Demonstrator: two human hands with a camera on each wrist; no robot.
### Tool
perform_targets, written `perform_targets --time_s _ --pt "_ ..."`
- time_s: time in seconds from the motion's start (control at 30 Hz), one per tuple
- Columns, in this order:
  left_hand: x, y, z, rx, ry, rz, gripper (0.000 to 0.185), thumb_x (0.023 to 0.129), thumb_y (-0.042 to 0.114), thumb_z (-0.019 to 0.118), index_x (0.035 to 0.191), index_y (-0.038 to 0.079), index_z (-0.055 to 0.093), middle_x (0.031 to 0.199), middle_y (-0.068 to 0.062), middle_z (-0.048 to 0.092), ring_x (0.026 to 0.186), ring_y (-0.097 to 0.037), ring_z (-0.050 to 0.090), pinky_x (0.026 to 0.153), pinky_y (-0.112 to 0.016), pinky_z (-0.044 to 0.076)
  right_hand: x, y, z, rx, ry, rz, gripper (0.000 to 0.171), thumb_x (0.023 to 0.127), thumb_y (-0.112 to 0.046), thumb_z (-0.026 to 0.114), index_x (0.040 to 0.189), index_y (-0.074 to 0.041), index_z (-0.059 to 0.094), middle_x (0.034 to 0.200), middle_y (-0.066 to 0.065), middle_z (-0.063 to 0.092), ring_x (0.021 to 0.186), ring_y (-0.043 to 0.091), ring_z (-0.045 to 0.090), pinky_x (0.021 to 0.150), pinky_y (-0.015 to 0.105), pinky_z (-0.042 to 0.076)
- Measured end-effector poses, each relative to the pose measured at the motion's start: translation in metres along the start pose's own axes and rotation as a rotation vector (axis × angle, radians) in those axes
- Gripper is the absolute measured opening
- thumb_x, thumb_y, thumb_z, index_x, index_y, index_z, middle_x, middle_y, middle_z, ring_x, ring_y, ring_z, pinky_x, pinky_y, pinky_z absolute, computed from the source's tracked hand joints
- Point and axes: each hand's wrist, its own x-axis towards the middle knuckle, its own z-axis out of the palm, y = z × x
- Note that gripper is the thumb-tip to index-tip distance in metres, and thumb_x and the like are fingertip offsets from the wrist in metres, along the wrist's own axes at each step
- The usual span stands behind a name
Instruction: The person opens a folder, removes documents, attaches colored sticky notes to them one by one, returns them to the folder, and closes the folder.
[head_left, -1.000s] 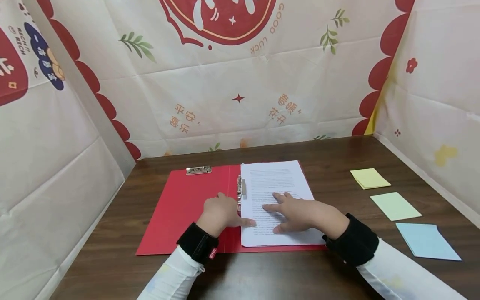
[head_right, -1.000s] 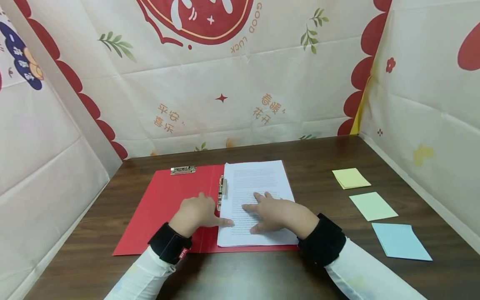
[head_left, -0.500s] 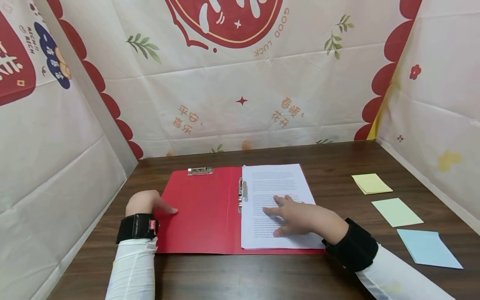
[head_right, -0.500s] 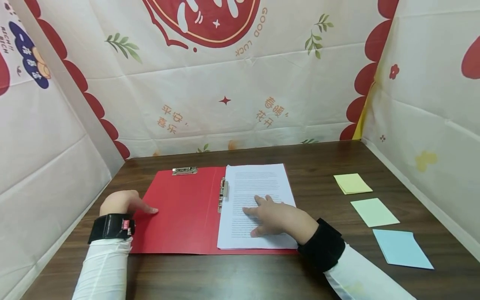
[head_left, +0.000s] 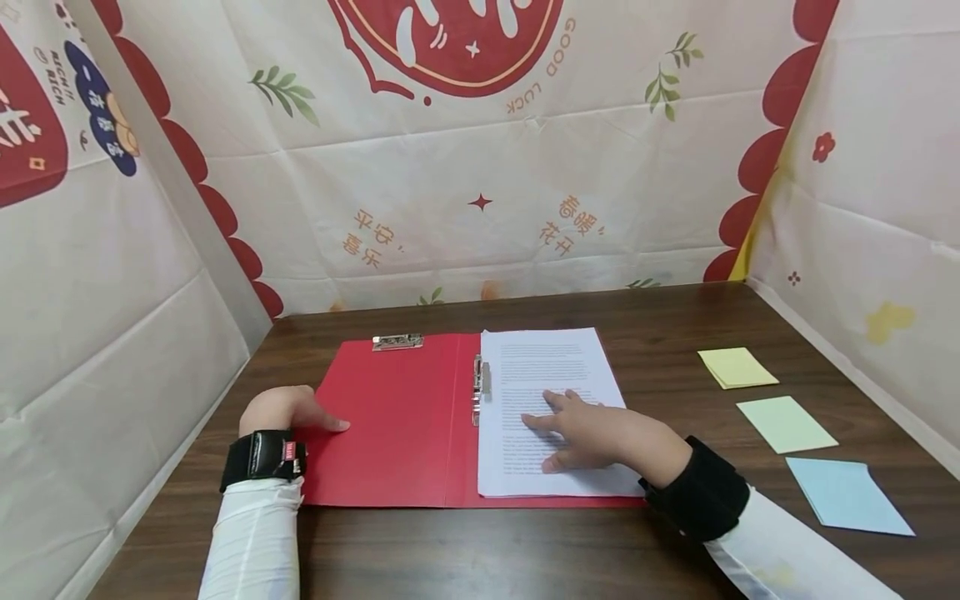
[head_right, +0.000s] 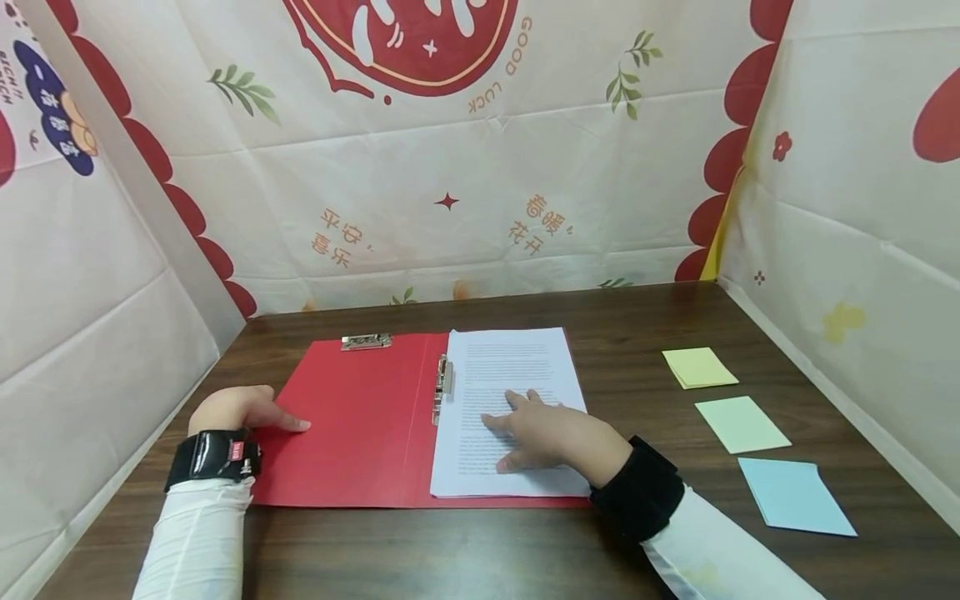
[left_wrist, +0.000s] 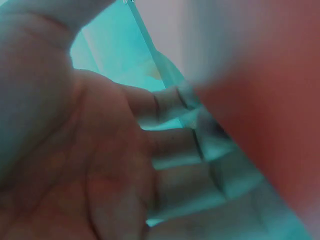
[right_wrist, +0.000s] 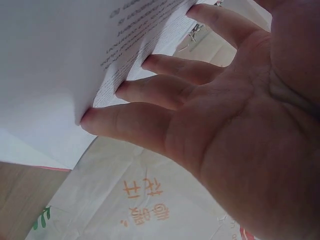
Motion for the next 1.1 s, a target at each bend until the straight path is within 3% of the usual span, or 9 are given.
perform_targets --time_s 0.2,0.43,0.67,0.83,1.0,1.1 --pt "-0.005 -0.03 -0.018 0.033 0.093 0.112 0.081 0.09 0.053 0.079 0.129 -0.013 0.052 0.11 -0.024 0.06 0.105 -0.038 0.057 0.087 -0.048 0.054 -0.003 0.002 -0.003 0.021 0.019 0.034 0.077 0.085 -0.042 0.087 0.154 -0.027 0.058 0.166 0.025 0.042 0.152 0.057 0.038 0.108 0.074 0.048" --pt "-0.046 -0.068 -0.082 0.129 0.249 0.113 0.1 0.088 0.05 0.08 0.136 -0.022 0.03 0.12 -0.038 0.049 0.109 -0.052 0.053 0.086 -0.06 0.054 -0.008 0.003 -0.003 0.026 0.016 0.035 0.073 0.086 -0.038 0.088 0.153 -0.024 0.06 0.165 0.029 0.042 0.151 0.059 0.038 0.109 0.072 0.047" --pt "-0.078 -0.094 -0.124 0.213 0.58 0.131 0.07 0.083 0.026 0.085 0.122 -0.014 0.043 0.098 -0.035 0.061 0.083 -0.048 0.061 0.062 -0.053 0.052 -0.008 0.004 -0.004 0.016 0.022 0.012 0.072 0.087 -0.038 0.087 0.152 -0.024 0.06 0.164 0.031 0.042 0.15 0.061 0.038 0.112 0.073 0.044" --pt "-0.089 -0.1 -0.136 0.247 0.721 0.088 0.066 0.08 0.009 0.082 0.125 -0.015 0.04 0.098 -0.04 0.061 0.076 -0.051 0.061 0.06 -0.062 0.055 -0.008 0.004 -0.004 0.016 0.022 0.024 0.072 0.087 -0.038 0.087 0.152 -0.024 0.061 0.165 0.031 0.041 0.151 0.06 0.038 0.112 0.073 0.044" --pt "-0.096 -0.102 -0.135 0.283 0.783 -0.001 0.07 0.075 0.004 0.084 0.126 -0.016 0.04 0.098 -0.042 0.06 0.074 -0.053 0.062 0.068 -0.071 0.056 -0.007 0.004 -0.003 0.019 0.019 0.029 0.072 0.086 -0.038 0.087 0.152 -0.025 0.061 0.166 0.03 0.041 0.152 0.06 0.037 0.111 0.075 0.043" --pt "-0.101 -0.098 -0.131 0.316 0.825 -0.021 0.069 0.073 0.005 0.087 0.124 -0.016 0.045 0.1 -0.041 0.059 0.077 -0.054 0.062 0.072 -0.073 0.055 -0.006 0.004 -0.003 0.021 0.02 0.025 0.073 0.086 -0.039 0.087 0.152 -0.025 0.061 0.166 0.03 0.041 0.152 0.06 0.037 0.11 0.075 0.044"
